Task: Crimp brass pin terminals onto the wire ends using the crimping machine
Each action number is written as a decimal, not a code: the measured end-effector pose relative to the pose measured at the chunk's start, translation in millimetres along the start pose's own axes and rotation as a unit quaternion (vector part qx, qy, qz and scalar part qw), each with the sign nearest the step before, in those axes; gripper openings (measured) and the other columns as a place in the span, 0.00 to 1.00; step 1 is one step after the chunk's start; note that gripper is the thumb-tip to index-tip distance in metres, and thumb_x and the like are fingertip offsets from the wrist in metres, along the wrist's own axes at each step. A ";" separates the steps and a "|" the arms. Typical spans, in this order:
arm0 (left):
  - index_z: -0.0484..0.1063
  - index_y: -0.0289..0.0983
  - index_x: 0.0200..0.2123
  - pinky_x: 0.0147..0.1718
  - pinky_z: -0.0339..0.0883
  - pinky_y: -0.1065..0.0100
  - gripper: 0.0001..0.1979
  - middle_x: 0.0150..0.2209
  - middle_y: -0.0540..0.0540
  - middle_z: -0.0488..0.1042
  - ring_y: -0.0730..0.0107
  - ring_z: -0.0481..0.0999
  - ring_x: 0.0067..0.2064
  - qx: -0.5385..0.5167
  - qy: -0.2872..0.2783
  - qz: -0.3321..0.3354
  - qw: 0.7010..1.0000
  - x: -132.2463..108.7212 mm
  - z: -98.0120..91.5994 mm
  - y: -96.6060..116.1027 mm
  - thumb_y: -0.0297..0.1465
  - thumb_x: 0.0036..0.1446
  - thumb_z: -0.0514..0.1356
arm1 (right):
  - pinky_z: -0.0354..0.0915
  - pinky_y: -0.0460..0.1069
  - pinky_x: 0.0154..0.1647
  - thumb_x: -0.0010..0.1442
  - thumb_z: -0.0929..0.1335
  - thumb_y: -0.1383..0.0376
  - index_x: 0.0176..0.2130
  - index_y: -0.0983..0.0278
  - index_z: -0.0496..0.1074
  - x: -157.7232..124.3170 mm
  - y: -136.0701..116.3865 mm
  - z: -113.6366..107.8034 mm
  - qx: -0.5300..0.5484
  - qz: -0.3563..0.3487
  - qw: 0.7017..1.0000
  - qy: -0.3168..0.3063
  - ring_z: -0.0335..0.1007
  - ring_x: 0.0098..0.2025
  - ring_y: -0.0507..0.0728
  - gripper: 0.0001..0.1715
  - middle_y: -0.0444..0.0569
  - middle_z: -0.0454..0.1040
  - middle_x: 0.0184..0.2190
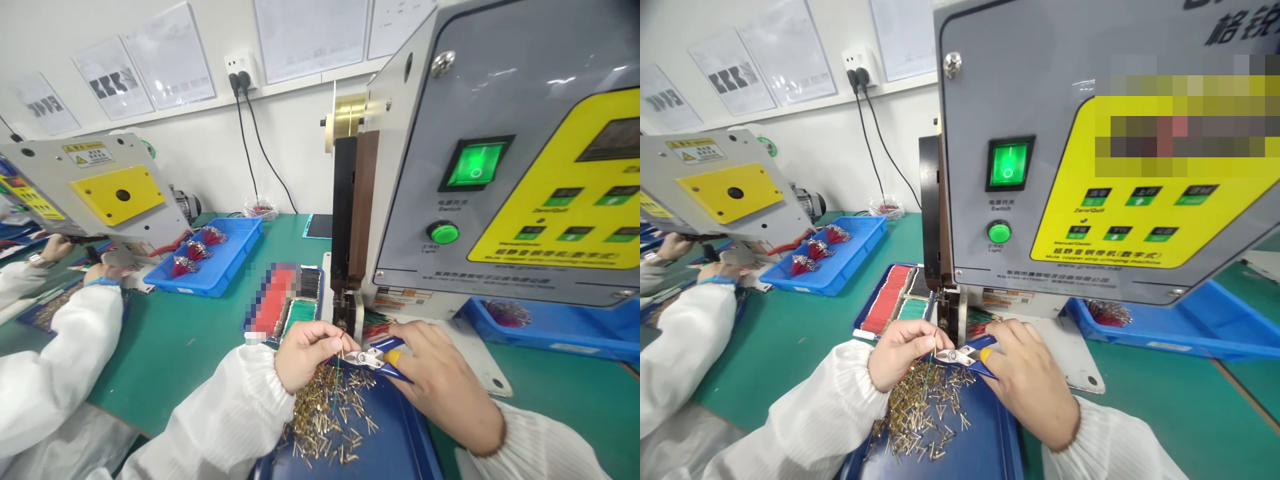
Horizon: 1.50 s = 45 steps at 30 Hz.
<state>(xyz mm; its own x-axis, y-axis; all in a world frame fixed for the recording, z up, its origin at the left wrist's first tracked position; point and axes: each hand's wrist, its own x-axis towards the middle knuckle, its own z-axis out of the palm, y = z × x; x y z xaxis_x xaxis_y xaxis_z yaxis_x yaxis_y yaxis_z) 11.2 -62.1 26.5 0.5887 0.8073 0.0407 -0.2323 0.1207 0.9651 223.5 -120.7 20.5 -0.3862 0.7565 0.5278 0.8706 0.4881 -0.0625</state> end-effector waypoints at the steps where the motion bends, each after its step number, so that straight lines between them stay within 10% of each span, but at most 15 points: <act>1: 0.77 0.32 0.29 0.36 0.66 0.69 0.12 0.33 0.42 0.78 0.70 0.75 0.34 -0.004 -0.001 0.000 1.000 0.1 0.1 -0.2 0.37 0.53 0.64 | 0.59 0.55 0.39 0.62 0.66 0.60 0.26 0.63 0.74 0.1 -0.1 -0.3 -0.002 -0.002 1.000 -0.002 0.64 0.38 0.61 0.16 0.54 0.73 0.37; 16: 0.77 0.31 0.29 0.37 0.66 0.69 0.13 0.34 0.41 0.79 0.68 0.76 0.35 -0.017 -0.012 -0.024 0.999 1.0 -0.7 -3.0 0.37 0.51 0.66 | 0.55 0.51 0.33 0.68 0.58 0.58 0.23 0.63 0.72 1.5 1.1 -4.2 0.001 -0.047 0.998 0.045 0.60 0.32 0.58 0.27 0.52 0.71 0.28; 45: 0.73 0.32 0.31 0.36 0.67 0.69 0.13 0.34 0.41 0.79 0.70 0.75 0.34 0.078 0.037 0.040 0.995 2.7 -4.2 -3.7 0.38 0.57 0.62 | 0.63 0.60 0.45 0.56 0.71 0.66 0.31 0.64 0.76 -3.2 11.4 5.2 0.019 0.017 0.999 0.035 0.66 0.46 0.66 0.03 0.57 0.73 0.44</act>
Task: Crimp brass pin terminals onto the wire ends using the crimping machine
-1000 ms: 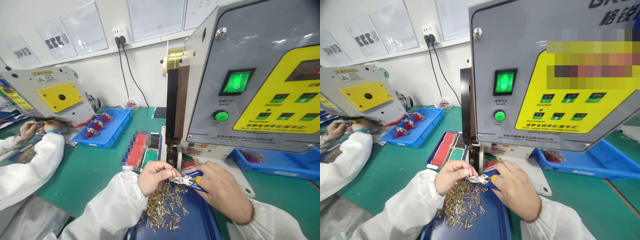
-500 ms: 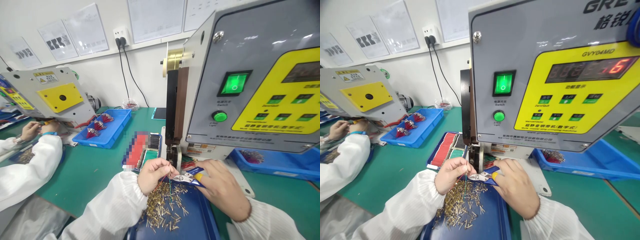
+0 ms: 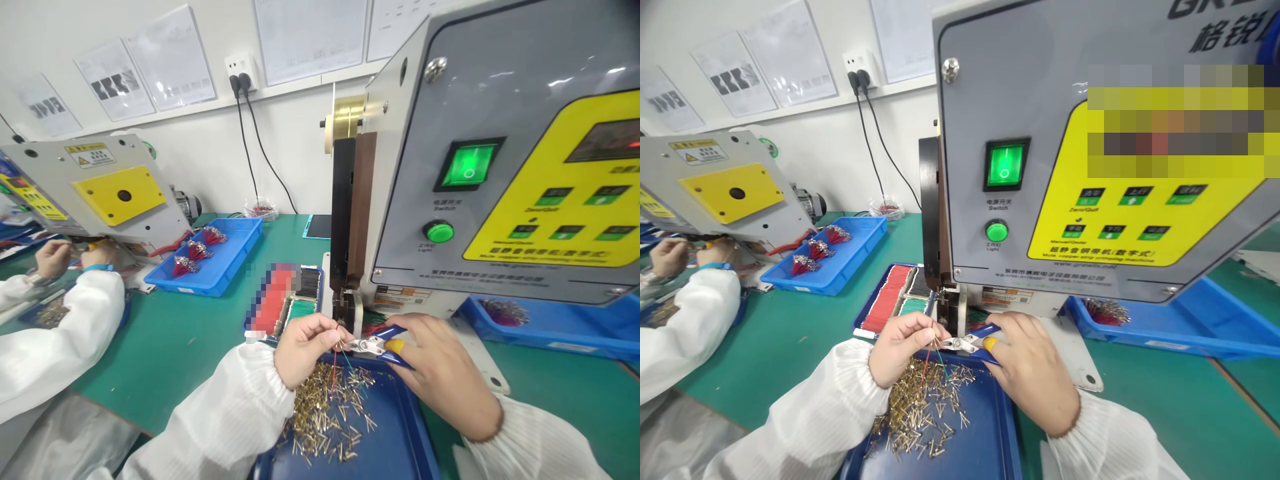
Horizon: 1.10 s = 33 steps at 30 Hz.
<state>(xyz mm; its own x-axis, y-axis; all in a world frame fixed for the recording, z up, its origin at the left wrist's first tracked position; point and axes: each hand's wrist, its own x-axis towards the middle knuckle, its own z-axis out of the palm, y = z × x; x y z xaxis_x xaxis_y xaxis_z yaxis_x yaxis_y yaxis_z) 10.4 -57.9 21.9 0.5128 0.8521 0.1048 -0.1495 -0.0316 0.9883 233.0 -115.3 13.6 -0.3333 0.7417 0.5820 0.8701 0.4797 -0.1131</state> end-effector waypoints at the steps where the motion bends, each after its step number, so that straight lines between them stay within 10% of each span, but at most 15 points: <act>1: 0.73 0.32 0.31 0.36 0.67 0.69 0.13 0.34 0.41 0.79 0.70 0.75 0.34 0.001 0.000 0.002 1.000 0.0 -0.1 -0.3 0.38 0.57 0.62 | 0.63 0.60 0.45 0.56 0.71 0.66 0.31 0.64 0.76 0.1 0.2 0.0 -0.001 0.003 1.000 -0.004 0.66 0.46 0.66 0.02 0.57 0.73 0.44; 33: 0.76 0.33 0.32 0.37 0.71 0.68 0.12 0.33 0.43 0.79 0.69 0.77 0.35 0.017 0.042 0.010 0.999 -0.1 1.9 1.3 0.38 0.55 0.63 | 0.64 0.58 0.42 0.61 0.67 0.59 0.34 0.65 0.76 0.4 -4.8 -2.1 -0.042 0.019 0.999 -0.017 0.67 0.42 0.64 0.13 0.58 0.73 0.41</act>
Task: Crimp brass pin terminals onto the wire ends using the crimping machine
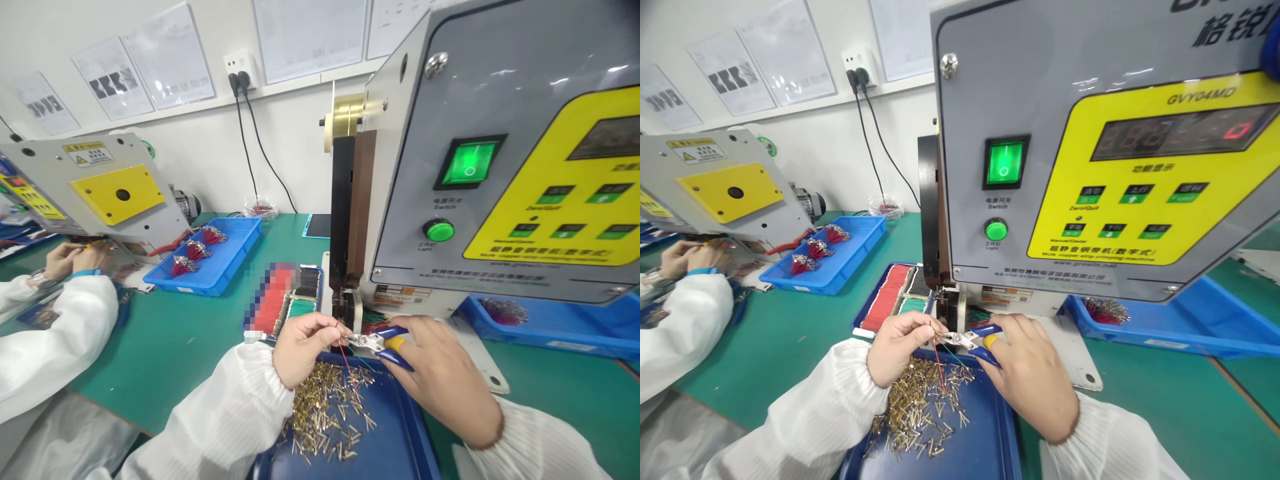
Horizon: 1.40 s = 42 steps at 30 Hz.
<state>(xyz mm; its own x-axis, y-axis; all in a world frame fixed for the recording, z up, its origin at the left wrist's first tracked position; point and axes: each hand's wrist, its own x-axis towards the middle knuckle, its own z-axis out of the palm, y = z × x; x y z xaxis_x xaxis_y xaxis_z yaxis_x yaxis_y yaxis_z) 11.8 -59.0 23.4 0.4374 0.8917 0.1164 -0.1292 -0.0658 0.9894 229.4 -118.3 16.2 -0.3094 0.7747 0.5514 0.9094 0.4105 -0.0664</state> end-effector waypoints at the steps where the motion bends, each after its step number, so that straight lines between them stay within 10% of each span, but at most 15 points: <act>1: 0.76 0.33 0.32 0.37 0.72 0.67 0.13 0.33 0.43 0.79 0.68 0.77 0.35 0.002 0.001 -0.001 1.000 -0.1 0.2 0.3 0.38 0.55 0.63 | 0.64 0.58 0.42 0.61 0.67 0.59 0.34 0.65 0.76 0.2 -0.4 -0.3 0.000 0.000 1.000 0.001 0.67 0.42 0.64 0.13 0.57 0.74 0.40; 42: 0.76 0.37 0.34 0.41 0.70 0.70 0.09 0.35 0.47 0.80 0.69 0.78 0.39 0.198 0.033 0.099 0.975 -9.5 1.6 4.8 0.34 0.61 0.58 | 0.71 0.55 0.38 0.64 0.63 0.59 0.31 0.63 0.75 -1.9 -4.6 1.0 0.035 -0.002 0.999 -0.013 0.74 0.36 0.60 0.16 0.53 0.77 0.37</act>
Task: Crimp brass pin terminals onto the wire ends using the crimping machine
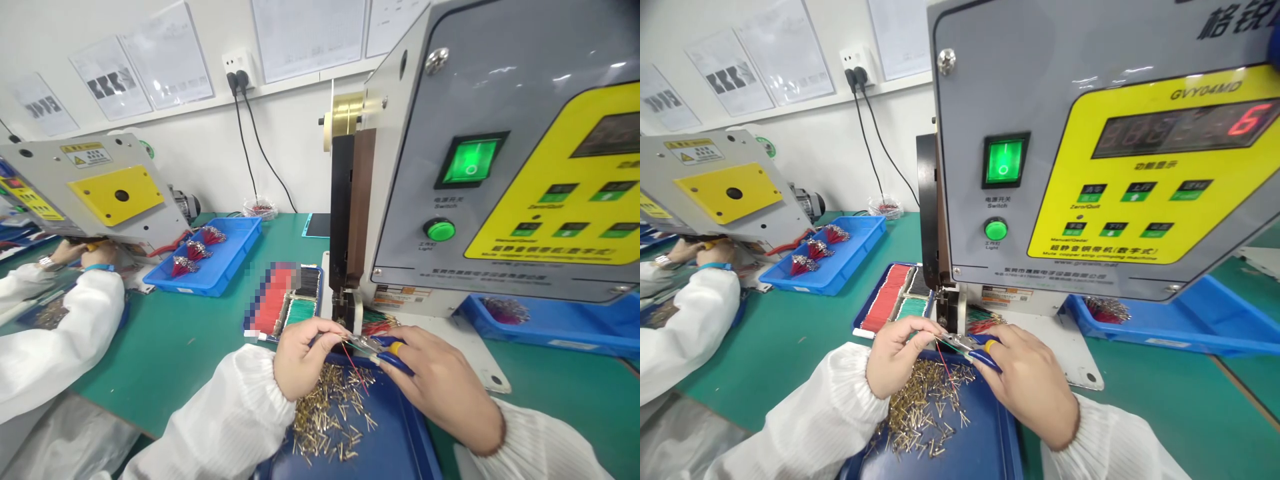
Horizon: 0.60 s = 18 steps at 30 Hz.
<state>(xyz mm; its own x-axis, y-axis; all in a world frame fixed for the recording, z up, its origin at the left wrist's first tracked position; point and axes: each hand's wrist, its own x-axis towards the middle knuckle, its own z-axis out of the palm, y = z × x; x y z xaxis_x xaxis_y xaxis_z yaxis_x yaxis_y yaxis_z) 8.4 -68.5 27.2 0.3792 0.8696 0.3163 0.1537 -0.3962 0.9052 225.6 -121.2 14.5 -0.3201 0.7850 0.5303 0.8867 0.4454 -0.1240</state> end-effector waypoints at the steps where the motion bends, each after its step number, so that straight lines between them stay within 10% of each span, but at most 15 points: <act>1: 0.76 0.37 0.34 0.41 0.70 0.70 0.09 0.35 0.47 0.80 0.69 0.78 0.39 -0.002 0.001 -0.001 1.000 0.0 0.0 -0.2 0.34 0.61 0.58 | 0.71 0.55 0.38 0.64 0.63 0.59 0.31 0.63 0.75 -0.3 0.2 0.2 0.000 0.001 1.000 0.000 0.73 0.36 0.60 0.16 0.53 0.77 0.37; 18: 0.76 0.37 0.34 0.40 0.71 0.71 0.08 0.35 0.49 0.80 0.72 0.78 0.38 -0.032 0.002 -0.004 0.999 0.1 1.2 -2.5 0.33 0.60 0.59 | 0.70 0.55 0.39 0.65 0.61 0.56 0.32 0.63 0.75 -0.4 1.2 2.2 -0.006 -0.002 1.000 -0.006 0.73 0.36 0.61 0.19 0.53 0.77 0.37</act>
<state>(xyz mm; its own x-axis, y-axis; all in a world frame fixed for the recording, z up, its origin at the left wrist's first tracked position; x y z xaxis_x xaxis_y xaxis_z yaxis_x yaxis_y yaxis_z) 9.2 -67.8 24.6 0.3752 0.8735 0.3103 0.0971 -0.3700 0.9240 226.0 -120.0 12.3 -0.3270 0.7886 0.5208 0.8894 0.4431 -0.1125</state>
